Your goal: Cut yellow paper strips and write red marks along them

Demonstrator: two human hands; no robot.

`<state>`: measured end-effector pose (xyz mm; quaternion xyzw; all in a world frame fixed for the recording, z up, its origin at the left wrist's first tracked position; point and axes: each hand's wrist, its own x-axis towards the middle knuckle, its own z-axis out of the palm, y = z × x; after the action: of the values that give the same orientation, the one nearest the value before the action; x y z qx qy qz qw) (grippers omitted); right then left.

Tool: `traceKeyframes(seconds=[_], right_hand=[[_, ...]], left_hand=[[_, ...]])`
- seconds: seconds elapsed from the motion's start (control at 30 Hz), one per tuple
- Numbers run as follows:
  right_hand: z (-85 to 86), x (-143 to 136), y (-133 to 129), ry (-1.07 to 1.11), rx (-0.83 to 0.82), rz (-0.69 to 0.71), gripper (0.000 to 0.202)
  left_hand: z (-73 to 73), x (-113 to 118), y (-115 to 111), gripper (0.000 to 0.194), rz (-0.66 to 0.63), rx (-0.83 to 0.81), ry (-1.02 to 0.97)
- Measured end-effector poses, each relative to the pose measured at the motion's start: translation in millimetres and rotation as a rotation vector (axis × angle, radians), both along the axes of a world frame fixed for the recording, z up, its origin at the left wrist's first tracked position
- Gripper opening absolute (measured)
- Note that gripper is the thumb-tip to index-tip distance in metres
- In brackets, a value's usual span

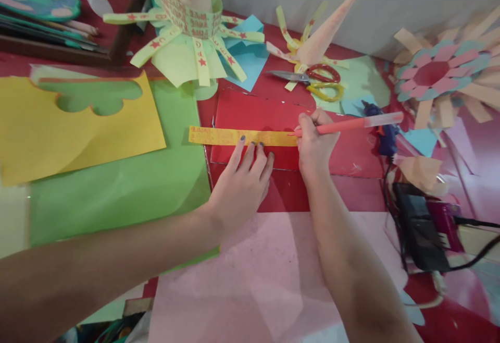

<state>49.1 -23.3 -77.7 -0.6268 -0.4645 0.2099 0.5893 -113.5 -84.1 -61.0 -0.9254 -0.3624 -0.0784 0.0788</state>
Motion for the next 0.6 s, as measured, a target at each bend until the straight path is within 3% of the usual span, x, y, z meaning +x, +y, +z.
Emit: traceKeyframes(seconds=[0.13,0.6], right_hand=[[-2.1,0.5,2.1,0.000,-0.026,0.033,0.035],[-1.7,-0.5,0.2,-0.048,-0.045,0.053,0.035]], left_hand=[[-0.4,-0.1,-1.8,0.044,0.011,0.026,0.013],[1.0,-1.3,2.4,0.045,-0.034,-0.136,-0.032]])
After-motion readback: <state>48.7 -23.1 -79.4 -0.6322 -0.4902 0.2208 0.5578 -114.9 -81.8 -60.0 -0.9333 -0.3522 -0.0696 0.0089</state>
